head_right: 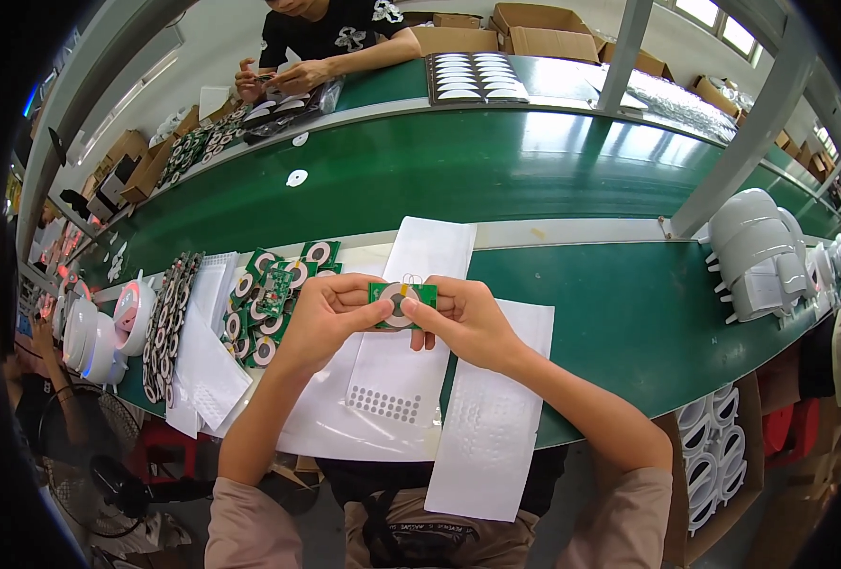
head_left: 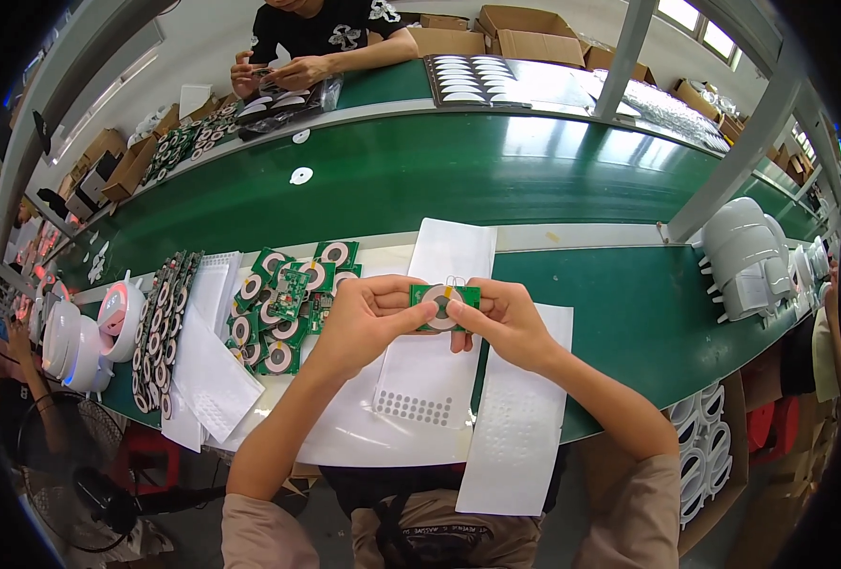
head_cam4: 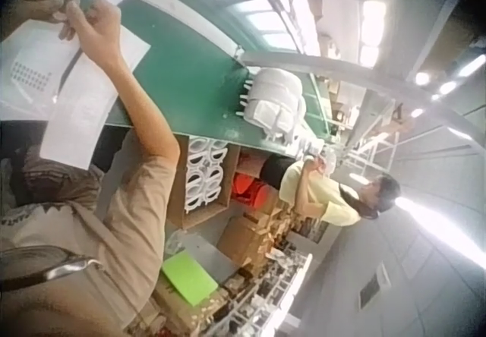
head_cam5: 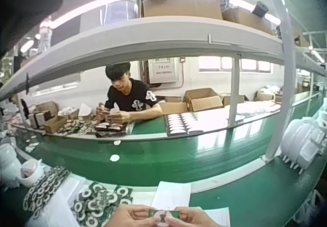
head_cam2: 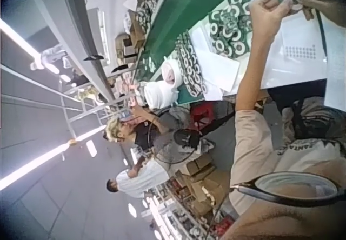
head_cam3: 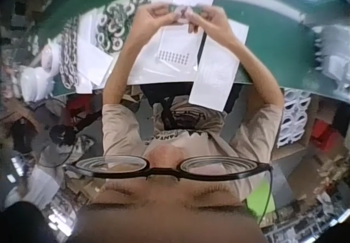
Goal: The person assembles electronic circuit boards into plastic housings by hand, adding LED components and stickers to create light fixtures.
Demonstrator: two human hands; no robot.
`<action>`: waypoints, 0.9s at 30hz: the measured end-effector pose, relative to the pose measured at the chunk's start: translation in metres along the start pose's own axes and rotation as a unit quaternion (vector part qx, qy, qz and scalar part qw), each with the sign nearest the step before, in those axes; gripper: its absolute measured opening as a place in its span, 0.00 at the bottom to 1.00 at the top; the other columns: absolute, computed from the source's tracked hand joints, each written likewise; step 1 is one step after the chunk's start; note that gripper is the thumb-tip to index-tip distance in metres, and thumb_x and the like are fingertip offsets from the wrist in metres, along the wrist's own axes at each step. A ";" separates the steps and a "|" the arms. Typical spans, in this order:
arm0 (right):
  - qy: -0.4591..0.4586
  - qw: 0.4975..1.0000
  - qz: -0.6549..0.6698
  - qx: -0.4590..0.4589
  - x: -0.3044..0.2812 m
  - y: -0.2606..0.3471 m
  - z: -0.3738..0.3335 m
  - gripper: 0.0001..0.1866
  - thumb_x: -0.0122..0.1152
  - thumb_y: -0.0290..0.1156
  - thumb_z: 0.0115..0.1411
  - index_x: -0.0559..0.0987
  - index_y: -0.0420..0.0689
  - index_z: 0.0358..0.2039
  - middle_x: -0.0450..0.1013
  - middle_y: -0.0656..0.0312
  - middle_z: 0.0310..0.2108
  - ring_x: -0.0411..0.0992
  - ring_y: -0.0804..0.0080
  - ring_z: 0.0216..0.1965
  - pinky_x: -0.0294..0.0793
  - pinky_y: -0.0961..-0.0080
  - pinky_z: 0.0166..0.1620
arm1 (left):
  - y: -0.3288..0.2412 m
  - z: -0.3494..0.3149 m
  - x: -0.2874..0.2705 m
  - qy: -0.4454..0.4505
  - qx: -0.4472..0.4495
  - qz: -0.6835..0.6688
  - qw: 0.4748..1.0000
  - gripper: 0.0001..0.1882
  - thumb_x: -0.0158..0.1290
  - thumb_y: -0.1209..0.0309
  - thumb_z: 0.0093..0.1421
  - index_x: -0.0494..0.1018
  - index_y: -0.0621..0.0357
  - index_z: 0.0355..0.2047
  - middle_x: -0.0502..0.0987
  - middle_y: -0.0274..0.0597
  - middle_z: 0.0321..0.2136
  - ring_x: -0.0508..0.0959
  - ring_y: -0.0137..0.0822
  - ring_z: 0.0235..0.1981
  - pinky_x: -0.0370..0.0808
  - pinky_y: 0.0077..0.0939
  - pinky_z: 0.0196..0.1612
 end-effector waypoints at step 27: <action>-0.095 0.992 0.043 -0.072 -0.011 0.010 -0.002 0.09 0.58 0.20 0.54 0.74 0.31 0.37 0.74 0.55 0.32 0.72 0.76 0.30 0.75 0.80 0.32 | -0.006 -0.002 -0.004 -0.019 0.054 -0.028 0.998 0.09 0.55 0.73 0.55 0.75 0.68 0.32 0.73 0.35 0.18 0.70 0.20 0.19 0.65 0.14 0.23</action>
Point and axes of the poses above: each hand's wrist, its own z-axis towards the middle knuckle, its own x-axis out of the palm, y = z × x, the point moved 5 cm from there along z, towards the middle knuckle
